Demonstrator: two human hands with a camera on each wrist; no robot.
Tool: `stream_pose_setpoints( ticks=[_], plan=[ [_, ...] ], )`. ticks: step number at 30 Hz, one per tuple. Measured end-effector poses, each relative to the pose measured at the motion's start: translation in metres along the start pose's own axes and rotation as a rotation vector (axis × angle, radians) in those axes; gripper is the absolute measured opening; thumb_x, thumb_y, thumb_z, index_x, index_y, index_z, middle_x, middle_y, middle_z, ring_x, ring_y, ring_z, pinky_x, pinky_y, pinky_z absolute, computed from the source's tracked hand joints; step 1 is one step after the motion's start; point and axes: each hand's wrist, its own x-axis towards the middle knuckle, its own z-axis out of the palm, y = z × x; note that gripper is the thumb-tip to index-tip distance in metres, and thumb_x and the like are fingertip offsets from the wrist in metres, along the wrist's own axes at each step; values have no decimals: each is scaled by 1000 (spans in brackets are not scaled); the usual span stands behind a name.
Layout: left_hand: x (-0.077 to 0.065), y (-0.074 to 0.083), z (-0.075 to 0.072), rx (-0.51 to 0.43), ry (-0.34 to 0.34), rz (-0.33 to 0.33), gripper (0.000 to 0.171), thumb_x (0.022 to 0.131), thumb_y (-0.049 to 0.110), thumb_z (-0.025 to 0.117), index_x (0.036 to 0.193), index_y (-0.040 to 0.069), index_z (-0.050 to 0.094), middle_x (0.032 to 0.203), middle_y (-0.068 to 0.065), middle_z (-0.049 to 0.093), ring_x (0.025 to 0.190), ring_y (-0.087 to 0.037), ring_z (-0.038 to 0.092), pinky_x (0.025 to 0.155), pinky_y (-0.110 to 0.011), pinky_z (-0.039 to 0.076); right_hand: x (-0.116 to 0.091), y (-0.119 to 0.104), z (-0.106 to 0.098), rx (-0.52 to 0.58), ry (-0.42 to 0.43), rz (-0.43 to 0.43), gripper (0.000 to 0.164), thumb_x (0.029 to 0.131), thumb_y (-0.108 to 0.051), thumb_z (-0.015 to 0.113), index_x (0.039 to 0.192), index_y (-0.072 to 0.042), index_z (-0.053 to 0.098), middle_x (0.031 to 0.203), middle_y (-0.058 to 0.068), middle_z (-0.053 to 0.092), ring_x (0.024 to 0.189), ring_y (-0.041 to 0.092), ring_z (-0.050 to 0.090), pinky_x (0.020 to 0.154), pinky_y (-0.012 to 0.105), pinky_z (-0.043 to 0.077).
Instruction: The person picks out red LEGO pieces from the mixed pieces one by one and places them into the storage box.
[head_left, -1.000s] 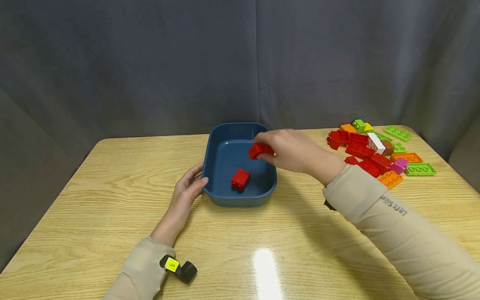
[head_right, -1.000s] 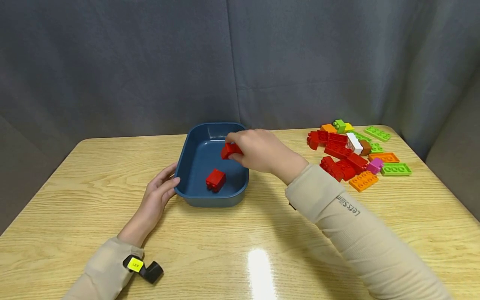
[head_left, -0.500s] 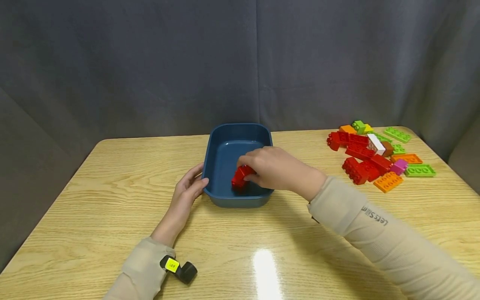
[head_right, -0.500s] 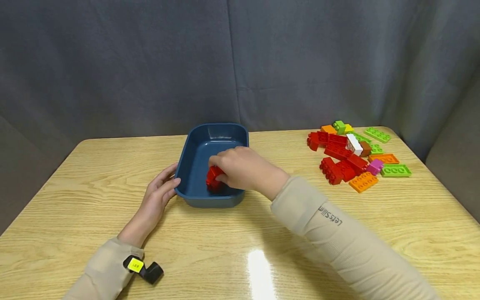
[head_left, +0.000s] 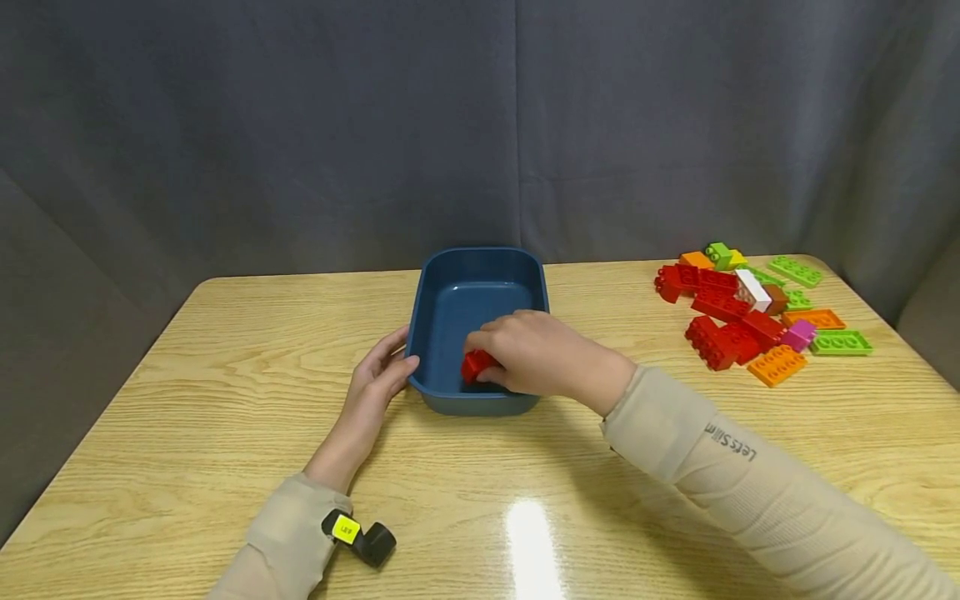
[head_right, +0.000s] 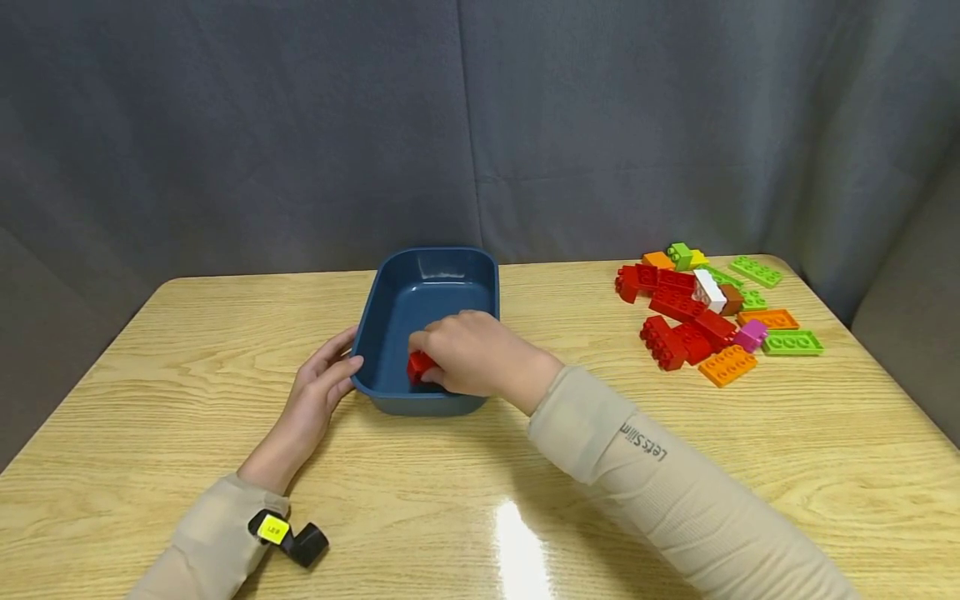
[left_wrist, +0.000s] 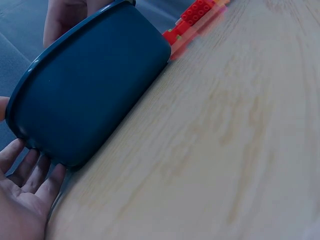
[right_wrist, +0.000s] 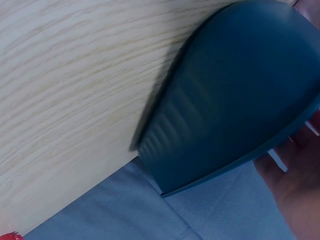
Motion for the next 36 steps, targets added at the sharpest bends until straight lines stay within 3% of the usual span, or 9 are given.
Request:
stream_pose_setpoints(
  ticks=[10,21,36],
  plan=[
    [0,0,0,1,-2,7,51,95,18,48,144,9,36,144,-13,44,126,-19,44,86,-9,46,-3,-2,-1,11,3,-12,25,81,-26,70,104,-16,68,90,1,75,73,14,63,72,35,57],
    [1,-1,0,3,2,6,51,95,17,47,144,8,36,144,-15,44,127,-21,43,85,-9,46,-8,-2,-3,-3,-52,47,22,79,-20,71,100,-14,69,74,3,71,60,15,56,60,33,53],
    [0,0,0,-1,-5,4,51,95,17,48,144,7,36,144,-16,43,129,-22,42,87,-10,45,-8,-3,-2,35,-61,54,25,81,-21,70,104,-13,69,92,3,77,74,16,66,71,36,57]
  ],
)
